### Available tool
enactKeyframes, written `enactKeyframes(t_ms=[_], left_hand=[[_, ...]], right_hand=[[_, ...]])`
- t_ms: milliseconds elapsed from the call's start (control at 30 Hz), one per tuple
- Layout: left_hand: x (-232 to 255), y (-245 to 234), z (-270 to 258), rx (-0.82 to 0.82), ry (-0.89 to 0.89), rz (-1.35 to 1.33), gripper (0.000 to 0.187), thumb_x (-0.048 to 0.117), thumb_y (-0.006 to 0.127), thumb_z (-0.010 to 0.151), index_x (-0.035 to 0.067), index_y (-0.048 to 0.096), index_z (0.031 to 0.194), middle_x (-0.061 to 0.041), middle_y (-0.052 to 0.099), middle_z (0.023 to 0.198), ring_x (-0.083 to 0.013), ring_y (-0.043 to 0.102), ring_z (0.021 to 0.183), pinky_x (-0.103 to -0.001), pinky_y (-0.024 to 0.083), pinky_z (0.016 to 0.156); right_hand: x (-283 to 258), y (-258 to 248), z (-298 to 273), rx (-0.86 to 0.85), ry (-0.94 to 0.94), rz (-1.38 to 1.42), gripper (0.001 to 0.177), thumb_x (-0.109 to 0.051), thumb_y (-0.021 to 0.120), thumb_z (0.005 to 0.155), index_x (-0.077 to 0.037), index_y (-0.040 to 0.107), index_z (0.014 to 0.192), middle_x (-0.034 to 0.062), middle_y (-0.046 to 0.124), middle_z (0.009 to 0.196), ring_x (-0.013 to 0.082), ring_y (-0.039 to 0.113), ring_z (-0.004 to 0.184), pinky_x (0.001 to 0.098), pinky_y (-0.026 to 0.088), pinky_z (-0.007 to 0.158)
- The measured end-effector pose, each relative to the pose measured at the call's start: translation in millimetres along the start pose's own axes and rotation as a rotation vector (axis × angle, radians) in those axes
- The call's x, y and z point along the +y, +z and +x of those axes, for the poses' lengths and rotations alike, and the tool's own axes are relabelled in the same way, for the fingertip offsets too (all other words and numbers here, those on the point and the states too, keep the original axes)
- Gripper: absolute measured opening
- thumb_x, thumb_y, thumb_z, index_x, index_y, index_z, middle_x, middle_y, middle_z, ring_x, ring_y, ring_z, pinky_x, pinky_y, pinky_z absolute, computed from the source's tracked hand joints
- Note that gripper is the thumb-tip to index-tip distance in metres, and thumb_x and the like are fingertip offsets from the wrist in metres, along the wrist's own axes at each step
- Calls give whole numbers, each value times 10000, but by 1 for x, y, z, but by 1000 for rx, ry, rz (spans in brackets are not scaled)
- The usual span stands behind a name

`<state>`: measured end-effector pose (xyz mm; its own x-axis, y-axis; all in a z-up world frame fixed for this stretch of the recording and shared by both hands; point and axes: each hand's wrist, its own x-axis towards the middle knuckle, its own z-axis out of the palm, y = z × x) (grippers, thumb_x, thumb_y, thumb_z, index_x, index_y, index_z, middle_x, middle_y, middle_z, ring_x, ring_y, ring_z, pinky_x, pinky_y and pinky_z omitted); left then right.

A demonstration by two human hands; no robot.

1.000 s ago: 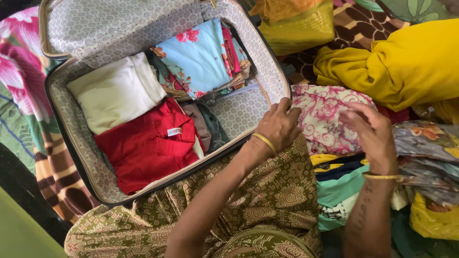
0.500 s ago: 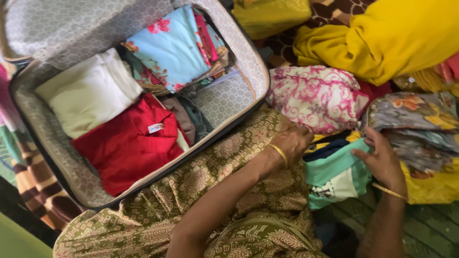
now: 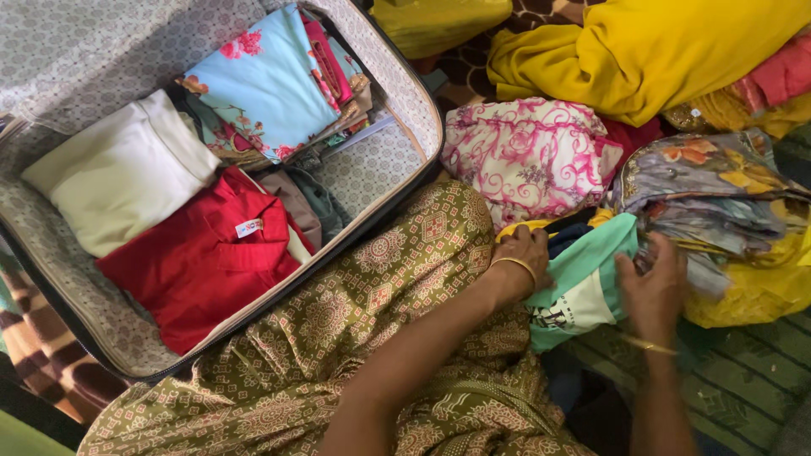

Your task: The person folds various garments and places them into an open suitcase. They handle a green patterned cloth, a beige top, a light blue floral top, a mint green top, and a yellow top, arranging them neatly inside the luggage.

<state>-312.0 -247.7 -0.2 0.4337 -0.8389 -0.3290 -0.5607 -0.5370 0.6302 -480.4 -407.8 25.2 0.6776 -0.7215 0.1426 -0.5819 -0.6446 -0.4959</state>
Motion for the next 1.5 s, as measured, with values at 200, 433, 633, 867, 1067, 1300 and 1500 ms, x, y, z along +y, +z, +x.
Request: enactKeyframes(t_ms=[200, 433, 633, 867, 1067, 1300, 1500], left_hand=[[-18, 27, 25, -33, -4, -8, 974, 606, 793, 767, -20, 382, 1390, -282, 656, 1135, -407, 692, 1071, -474, 572, 915], [-38, 1, 41, -311, -82, -500, 935, 491, 687, 883, -68, 237, 1483, -288, 701, 1046, -406, 752, 950, -484, 607, 795], [-38, -37, 22, -466, -151, -1282, 658, 371, 604, 945, 65, 324, 1456, -295, 678, 958, -381, 695, 794, -455, 572, 685], [-36, -38, 14, -250, 44, -1708, 379, 289, 597, 1023, 36, 559, 1303, -175, 705, 1110, -261, 710, 964, -396, 596, 881], [-46, -31, -4, -176, 56, -2066, 348, 297, 568, 1090, -38, 597, 1182, -170, 716, 1103, -233, 708, 959, -359, 597, 903], [-27, -19, -25, -290, -28, -1529, 233, 223, 576, 1062, 14, 638, 1145, -130, 701, 1087, -197, 665, 906, -338, 563, 843], [-31, -7, -22, -404, -5, -2027, 354, 258, 591, 1051, -76, 629, 1159, -197, 712, 1145, -236, 712, 1011, -337, 572, 983]], right_hand=[[-99, 28, -79, -82, -143, -272, 544, -298, 788, 851, -27, 588, 1279, 185, 623, 1148, 369, 593, 1073, 499, 498, 911], [-151, 44, -91, -21, -179, -349, 1075, -316, 855, 694, 98, 288, 1508, 340, 475, 1353, 490, 485, 1185, 551, 393, 1035], [-133, 41, -83, 31, -176, -278, 969, -128, 817, 704, 36, 349, 1537, 250, 544, 1407, 426, 545, 1265, 511, 453, 1065], [-85, 6, -41, -312, 448, 283, 644, -69, 753, 804, -144, 575, 1418, 114, 738, 1078, 254, 730, 841, 372, 590, 747], [-17, -1, -14, -361, 460, 893, 495, 49, 704, 852, -14, 595, 1330, 49, 694, 1109, 148, 675, 886, 324, 575, 759], [25, -3, -10, -513, 468, 907, 485, 107, 689, 814, 8, 611, 1282, 44, 699, 1155, 143, 668, 985, 317, 547, 846], [27, -8, -3, -437, 653, 1098, 474, 103, 630, 852, -15, 620, 1311, 82, 709, 1127, 197, 686, 966, 346, 562, 852]])
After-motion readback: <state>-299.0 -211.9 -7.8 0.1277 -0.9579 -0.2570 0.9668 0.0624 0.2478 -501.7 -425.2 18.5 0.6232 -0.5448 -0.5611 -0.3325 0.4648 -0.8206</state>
